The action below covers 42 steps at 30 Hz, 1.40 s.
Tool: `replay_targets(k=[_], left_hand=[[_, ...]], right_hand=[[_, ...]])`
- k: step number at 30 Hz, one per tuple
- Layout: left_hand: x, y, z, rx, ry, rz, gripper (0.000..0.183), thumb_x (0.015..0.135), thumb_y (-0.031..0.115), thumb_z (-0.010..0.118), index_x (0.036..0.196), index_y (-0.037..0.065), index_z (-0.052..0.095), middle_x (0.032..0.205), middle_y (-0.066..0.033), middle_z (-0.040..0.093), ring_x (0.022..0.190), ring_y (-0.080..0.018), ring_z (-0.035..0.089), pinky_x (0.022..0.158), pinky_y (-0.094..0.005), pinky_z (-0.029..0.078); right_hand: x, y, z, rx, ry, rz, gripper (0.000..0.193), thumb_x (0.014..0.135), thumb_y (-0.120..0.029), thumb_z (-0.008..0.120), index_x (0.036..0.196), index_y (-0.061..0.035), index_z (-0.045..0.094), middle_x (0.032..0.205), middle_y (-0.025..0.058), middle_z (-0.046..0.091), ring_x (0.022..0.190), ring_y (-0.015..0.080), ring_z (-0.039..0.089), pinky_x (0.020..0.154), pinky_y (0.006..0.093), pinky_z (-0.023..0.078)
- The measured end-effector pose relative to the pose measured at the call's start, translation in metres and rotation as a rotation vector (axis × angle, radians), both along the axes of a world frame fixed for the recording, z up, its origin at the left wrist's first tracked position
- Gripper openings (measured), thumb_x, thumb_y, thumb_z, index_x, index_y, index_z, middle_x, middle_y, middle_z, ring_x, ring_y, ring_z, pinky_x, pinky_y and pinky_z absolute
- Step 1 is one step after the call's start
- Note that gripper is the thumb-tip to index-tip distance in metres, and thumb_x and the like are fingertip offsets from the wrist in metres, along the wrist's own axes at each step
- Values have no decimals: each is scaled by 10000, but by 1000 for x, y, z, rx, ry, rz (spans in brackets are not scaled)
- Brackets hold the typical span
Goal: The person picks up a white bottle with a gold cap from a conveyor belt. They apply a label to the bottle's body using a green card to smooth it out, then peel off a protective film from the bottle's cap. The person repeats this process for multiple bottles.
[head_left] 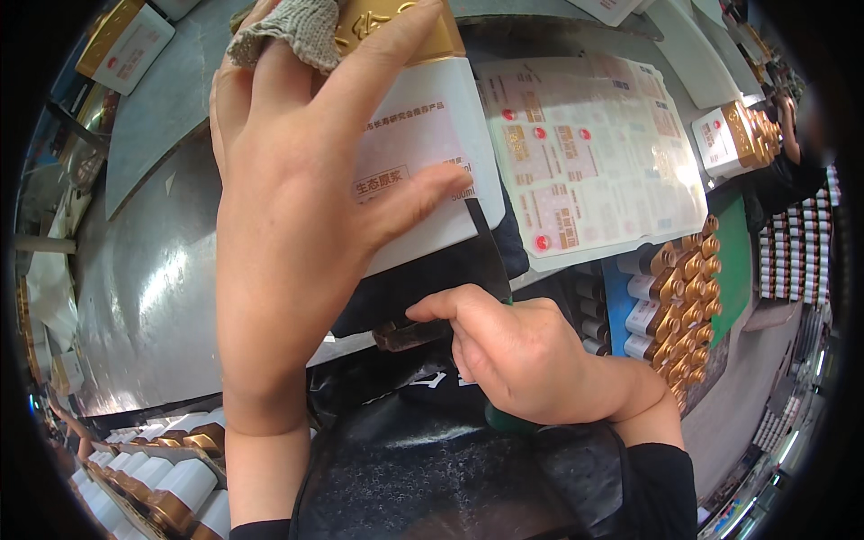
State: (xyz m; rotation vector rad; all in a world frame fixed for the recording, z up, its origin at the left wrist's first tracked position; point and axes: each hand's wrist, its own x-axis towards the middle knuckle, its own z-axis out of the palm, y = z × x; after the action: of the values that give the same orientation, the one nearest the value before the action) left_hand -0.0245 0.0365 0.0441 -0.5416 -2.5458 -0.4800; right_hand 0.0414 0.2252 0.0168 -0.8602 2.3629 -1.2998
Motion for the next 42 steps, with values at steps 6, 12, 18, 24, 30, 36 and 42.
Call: replay_targets(k=[6, 12, 18, 24, 30, 36, 42], left_hand=[[-4, 5, -4, -116, 105, 34, 890, 569, 434, 846, 1377, 226, 536, 1251, -119, 568, 1146, -350, 459, 1036, -445, 345], [-3, -10, 3, -76, -18, -162, 901, 632, 444, 824, 1400, 108, 496, 1354, -148, 545, 1245, -324, 469, 1056, -438, 334], [0, -46, -20, 459, 19, -111, 574, 901, 262, 643, 1403, 44, 468, 1437, -143, 478, 1363, -271, 407, 1156, -446, 273], [30, -18, -31, 1017, -308, -53, 805, 856, 270, 687, 1506, 54, 264, 1462, -194, 386, 1289, -307, 473, 1049, -402, 416], [31, -15, -34, 1056, -319, -60, 893, 784, 152, 745, 1511, 46, 237, 1481, -191, 348, 1245, -292, 510, 1004, -387, 474], [31, -14, -29, 1190, -327, -75, 902, 771, 131, 747, 1513, 46, 241, 1470, -191, 370, 1243, -288, 514, 1011, -394, 467], [32, -8, -34, 1095, -307, -54, 917, 764, 115, 744, 1519, 47, 227, 1447, -188, 403, 1255, -280, 505, 1027, -397, 447]], right_hand=[[-1, 2, 1, -14, -28, 9, 361, 797, 113, 421, 1119, 54, 572, 620, 60, 559, 561, 153, 623, 561, 269, 507], [-4, 2, 4, -19, -29, 11, 360, 797, 105, 426, 1118, 50, 578, 617, 54, 562, 557, 158, 624, 565, 279, 512], [-7, 13, 23, -63, 181, -32, 331, 749, 70, 575, 1043, -63, 648, 755, 94, 665, 525, 223, 621, 488, 305, 500], [-66, 8, 28, -297, -219, -432, 136, 916, -101, 624, 957, -22, 521, 678, -43, 476, 544, -14, 442, 437, 138, 331], [-83, 7, 17, -277, -332, -268, 282, 858, -119, 730, 878, -78, 451, 715, -38, 512, 566, -27, 460, 435, 120, 347], [-86, 6, 24, -253, -360, -278, 315, 837, -93, 748, 891, -84, 438, 670, -55, 500, 531, -27, 444, 432, 118, 332], [-83, 4, 18, -265, -333, -282, 316, 835, -91, 745, 887, -85, 433, 672, -48, 490, 522, -24, 445, 431, 127, 339]])
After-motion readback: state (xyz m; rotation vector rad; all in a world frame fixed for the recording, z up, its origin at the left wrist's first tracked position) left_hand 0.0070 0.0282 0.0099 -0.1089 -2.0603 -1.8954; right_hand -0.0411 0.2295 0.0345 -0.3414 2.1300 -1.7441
